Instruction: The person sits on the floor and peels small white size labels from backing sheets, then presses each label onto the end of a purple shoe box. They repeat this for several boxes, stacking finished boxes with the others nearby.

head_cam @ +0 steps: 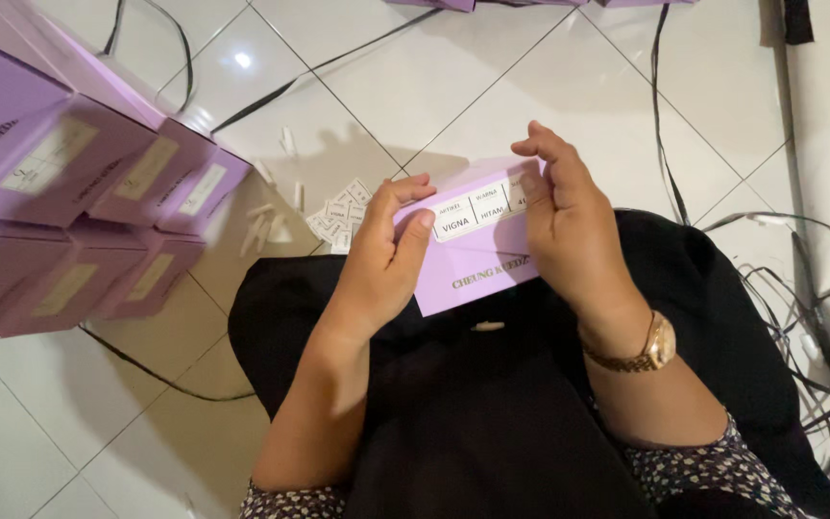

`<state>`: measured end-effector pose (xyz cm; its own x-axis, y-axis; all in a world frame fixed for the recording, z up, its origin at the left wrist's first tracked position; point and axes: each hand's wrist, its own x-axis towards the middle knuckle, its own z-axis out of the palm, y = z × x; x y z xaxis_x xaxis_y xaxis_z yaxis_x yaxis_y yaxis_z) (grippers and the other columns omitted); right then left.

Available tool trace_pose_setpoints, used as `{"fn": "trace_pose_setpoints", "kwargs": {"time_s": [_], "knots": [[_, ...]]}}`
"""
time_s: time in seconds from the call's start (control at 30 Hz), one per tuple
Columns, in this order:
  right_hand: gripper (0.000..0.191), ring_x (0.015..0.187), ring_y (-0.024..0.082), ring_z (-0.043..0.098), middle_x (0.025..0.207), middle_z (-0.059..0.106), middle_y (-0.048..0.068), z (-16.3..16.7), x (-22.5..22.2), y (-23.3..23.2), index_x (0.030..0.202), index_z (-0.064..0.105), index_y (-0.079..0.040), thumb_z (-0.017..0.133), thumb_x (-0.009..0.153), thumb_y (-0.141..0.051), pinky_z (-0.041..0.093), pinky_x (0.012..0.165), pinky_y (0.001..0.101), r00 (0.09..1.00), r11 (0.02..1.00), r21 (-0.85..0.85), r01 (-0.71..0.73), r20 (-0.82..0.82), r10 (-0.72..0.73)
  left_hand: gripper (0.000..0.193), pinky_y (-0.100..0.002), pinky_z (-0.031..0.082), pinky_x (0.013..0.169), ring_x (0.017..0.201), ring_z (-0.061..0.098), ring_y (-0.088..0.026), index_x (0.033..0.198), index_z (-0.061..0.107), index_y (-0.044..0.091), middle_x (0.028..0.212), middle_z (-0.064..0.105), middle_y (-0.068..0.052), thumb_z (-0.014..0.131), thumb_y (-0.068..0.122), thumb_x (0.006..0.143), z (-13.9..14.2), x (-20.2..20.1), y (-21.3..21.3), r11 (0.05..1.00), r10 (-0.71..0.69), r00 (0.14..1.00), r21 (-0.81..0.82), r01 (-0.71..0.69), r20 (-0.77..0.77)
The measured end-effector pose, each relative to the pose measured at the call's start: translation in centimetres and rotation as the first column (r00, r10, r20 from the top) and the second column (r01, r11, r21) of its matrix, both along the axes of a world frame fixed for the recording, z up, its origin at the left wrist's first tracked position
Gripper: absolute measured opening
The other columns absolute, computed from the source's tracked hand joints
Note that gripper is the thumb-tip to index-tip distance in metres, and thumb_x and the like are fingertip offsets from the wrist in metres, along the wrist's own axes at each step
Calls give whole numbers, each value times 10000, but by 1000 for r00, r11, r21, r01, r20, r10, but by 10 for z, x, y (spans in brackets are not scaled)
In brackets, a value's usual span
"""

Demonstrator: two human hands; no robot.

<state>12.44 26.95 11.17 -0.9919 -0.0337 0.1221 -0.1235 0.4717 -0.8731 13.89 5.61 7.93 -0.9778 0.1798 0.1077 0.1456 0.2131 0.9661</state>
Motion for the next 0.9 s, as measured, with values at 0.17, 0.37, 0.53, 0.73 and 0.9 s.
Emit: {"fn": "trace_pose_setpoints", "kwargs": {"time_s": [0.17,0.37,0.53,0.73,0.9], "knots": [[284,1567,272,421,1662,426,189,-7,-2,6,1358,512,-66,435,1089,-17,335,1265,334,988,937,-315,-150,-24,150,268,-393,487,1022,1242,560,-299,1251,529,29,1462,531,-197,565,157,1018,-8,0,4,981,70,985,171,-96,155],[954,1537,485,58,1662,216,186,5,2,7,1424,522,-150,894,632,-530,217,1198,635,850,863,353,-360,-257,460,435,-399,444,1155,1439,413,-236,1348,370,45,1645,297,-189,624,41,995,-11,-8,-2,905,-58,985,425,-16,162],[1030,1509,539,16,1659,197,224,12,-4,2,1458,538,-211,928,533,-443,177,1162,736,849,721,556,-413,-50,525,664,-376,304,1243,1504,320,-246,1482,289,74,1668,263,-198,612,-22,910,-14,-22,-27,866,-270,952,468,175,144],[932,1446,477,248,1535,364,172,10,-12,-3,1405,567,-222,925,549,-316,374,1135,634,880,700,596,-392,21,475,660,-380,310,1208,1548,296,-189,1479,333,51,1562,356,-121,693,80,926,-48,-68,-55,666,-341,924,738,109,172],[906,1386,416,346,1449,409,210,50,-27,24,1288,563,-161,927,477,-337,414,1128,627,910,842,485,-237,-192,366,553,-312,352,1044,1290,449,-175,1355,514,86,1375,511,-59,673,307,874,-132,-149,-99,762,2,877,568,-313,480]]}}
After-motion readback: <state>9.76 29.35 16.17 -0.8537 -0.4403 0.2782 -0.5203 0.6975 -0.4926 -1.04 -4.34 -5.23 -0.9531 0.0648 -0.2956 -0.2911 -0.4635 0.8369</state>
